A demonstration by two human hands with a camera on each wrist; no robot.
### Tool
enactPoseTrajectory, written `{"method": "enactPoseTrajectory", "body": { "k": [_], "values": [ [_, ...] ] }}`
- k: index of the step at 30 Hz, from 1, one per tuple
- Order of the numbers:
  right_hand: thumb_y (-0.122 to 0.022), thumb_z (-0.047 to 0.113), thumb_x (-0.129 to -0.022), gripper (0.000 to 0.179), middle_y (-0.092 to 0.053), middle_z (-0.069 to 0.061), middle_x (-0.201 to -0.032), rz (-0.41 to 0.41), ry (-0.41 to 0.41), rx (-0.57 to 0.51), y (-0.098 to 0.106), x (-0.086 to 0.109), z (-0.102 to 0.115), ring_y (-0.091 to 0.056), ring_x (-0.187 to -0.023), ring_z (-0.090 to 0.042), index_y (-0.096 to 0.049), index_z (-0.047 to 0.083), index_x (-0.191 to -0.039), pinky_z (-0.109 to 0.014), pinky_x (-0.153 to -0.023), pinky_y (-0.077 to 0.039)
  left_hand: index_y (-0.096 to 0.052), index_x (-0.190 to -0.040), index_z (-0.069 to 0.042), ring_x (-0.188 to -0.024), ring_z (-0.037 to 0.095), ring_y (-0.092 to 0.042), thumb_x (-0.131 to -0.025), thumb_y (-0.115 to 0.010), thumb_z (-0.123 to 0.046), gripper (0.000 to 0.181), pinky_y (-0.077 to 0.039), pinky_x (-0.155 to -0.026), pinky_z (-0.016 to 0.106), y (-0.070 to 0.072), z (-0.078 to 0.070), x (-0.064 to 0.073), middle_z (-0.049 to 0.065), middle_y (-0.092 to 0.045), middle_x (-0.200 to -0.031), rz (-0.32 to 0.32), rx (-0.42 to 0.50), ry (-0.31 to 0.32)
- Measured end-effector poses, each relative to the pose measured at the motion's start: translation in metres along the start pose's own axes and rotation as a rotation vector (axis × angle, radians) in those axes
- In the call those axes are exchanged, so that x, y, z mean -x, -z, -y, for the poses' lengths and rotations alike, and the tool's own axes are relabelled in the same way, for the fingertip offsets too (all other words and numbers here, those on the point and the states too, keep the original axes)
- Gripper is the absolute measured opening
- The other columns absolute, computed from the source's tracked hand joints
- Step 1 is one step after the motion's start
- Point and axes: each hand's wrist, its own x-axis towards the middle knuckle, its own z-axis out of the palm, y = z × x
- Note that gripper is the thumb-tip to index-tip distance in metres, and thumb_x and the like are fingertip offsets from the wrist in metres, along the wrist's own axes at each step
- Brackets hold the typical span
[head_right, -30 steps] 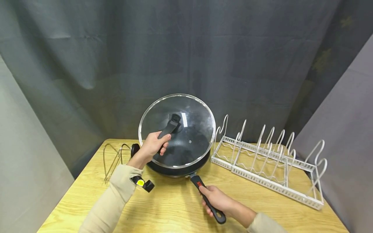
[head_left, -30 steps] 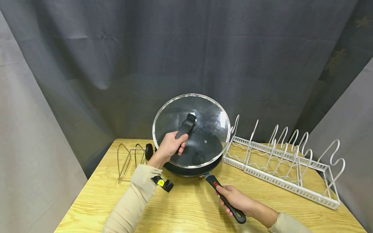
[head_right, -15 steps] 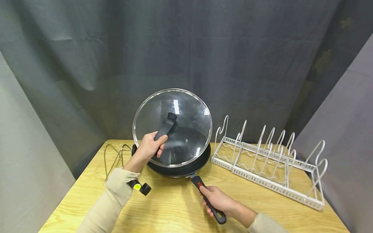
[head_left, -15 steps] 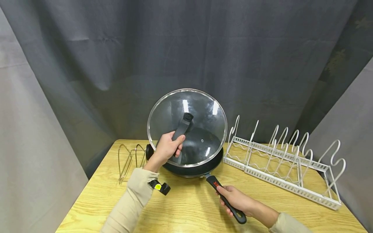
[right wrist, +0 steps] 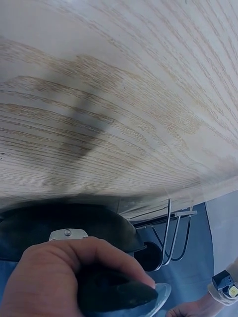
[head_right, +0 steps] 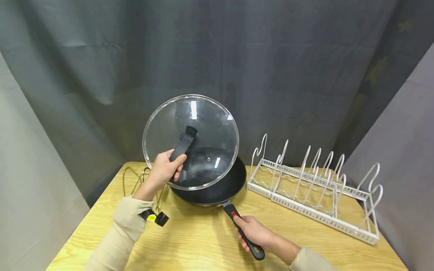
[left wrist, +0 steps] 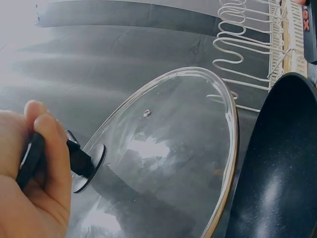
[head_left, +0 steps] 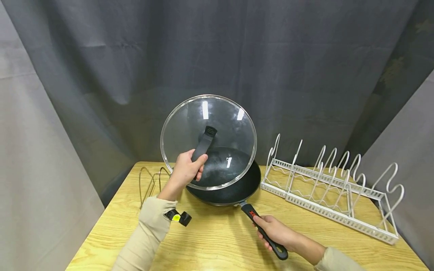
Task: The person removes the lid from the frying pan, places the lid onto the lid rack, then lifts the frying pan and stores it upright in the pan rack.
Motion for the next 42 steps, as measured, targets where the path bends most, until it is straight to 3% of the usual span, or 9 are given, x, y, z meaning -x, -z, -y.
{"method": "enactPoseTrajectory", "body": {
  "k": [9,23,27,30,34,38,42],
  "values": [
    [-0.037,0.043,-0.101,0.048,-0.048,-0.002,-0.07,-0.001,0.006,0.017,0.0,0.0,0.0,-0.047,-0.043,-0.005,-0.042,-0.004,-0.111,-0.019,-0.04,-0.043,-0.051,-0.085,-0.002,-0.035,0.013,-0.048,-0.093,-0.06,-0.017,0.02,-0.044,-0.039,0.025,0.018,0.016,-0.007,0.004,-0.052,-0.053,-0.087,-0.09,-0.026],
    [-0.035,0.038,-0.103,0.044,-0.048,-0.004,-0.066,-0.029,0.006,0.094,0.0,0.003,0.004,-0.048,-0.042,-0.008,-0.044,-0.005,-0.109,-0.021,-0.041,-0.044,-0.055,-0.085,-0.004,-0.035,0.018,-0.051,-0.092,-0.061,-0.021,0.02,-0.045,-0.036,0.03,0.035,0.018,0.002,0.009,-0.055,-0.056,-0.2,-0.22,-0.143],
    [-0.037,0.037,-0.103,0.042,-0.05,-0.006,-0.065,-0.043,0.015,0.18,0.003,0.003,0.009,-0.051,-0.043,-0.01,-0.047,-0.004,-0.106,-0.024,-0.042,-0.046,-0.055,-0.083,-0.003,-0.037,0.026,-0.054,-0.091,-0.061,-0.021,0.021,-0.047,-0.037,0.034,0.041,0.018,0.004,0.01,-0.056,-0.056,-0.239,-0.236,-0.146],
    [-0.039,0.035,-0.103,0.039,-0.053,-0.008,-0.066,-0.048,0.036,0.279,0.005,0.002,0.013,-0.054,-0.044,-0.013,-0.05,-0.002,-0.097,-0.028,-0.043,-0.048,-0.054,-0.082,-0.003,-0.037,0.025,-0.054,-0.091,-0.061,-0.022,0.022,-0.046,-0.037,0.031,0.046,0.019,0.006,0.01,-0.056,-0.057,-0.266,-0.237,-0.146],
    [-0.044,0.031,-0.101,0.034,-0.053,-0.005,-0.063,-0.103,0.092,0.509,0.009,-0.001,0.019,-0.051,-0.046,-0.013,-0.052,0.002,-0.085,-0.027,-0.044,-0.045,-0.054,-0.083,-0.002,-0.036,0.017,-0.053,-0.092,-0.061,-0.024,0.025,-0.044,-0.037,0.026,0.052,0.019,0.01,0.01,-0.056,-0.057,-0.297,-0.244,-0.148],
    [-0.052,0.03,-0.097,0.026,-0.05,0.001,-0.06,-0.2,0.134,0.706,0.012,-0.006,0.024,-0.046,-0.047,-0.01,-0.057,0.006,-0.088,-0.025,-0.042,-0.039,-0.055,-0.084,-0.003,-0.037,0.018,-0.054,-0.092,-0.061,-0.027,0.026,-0.044,-0.037,0.026,0.058,0.021,0.015,0.01,-0.058,-0.059,-0.332,-0.27,-0.142],
    [-0.055,0.025,-0.096,0.023,-0.053,-0.001,-0.065,-0.265,0.157,0.736,0.015,-0.009,0.035,-0.048,-0.046,-0.012,-0.056,0.003,-0.099,-0.026,-0.04,-0.041,-0.054,-0.084,-0.003,-0.038,0.022,-0.055,-0.093,-0.06,-0.027,0.026,-0.045,-0.037,0.028,0.064,0.023,0.017,0.011,-0.057,-0.058,-0.363,-0.285,-0.148]
  ]
}}
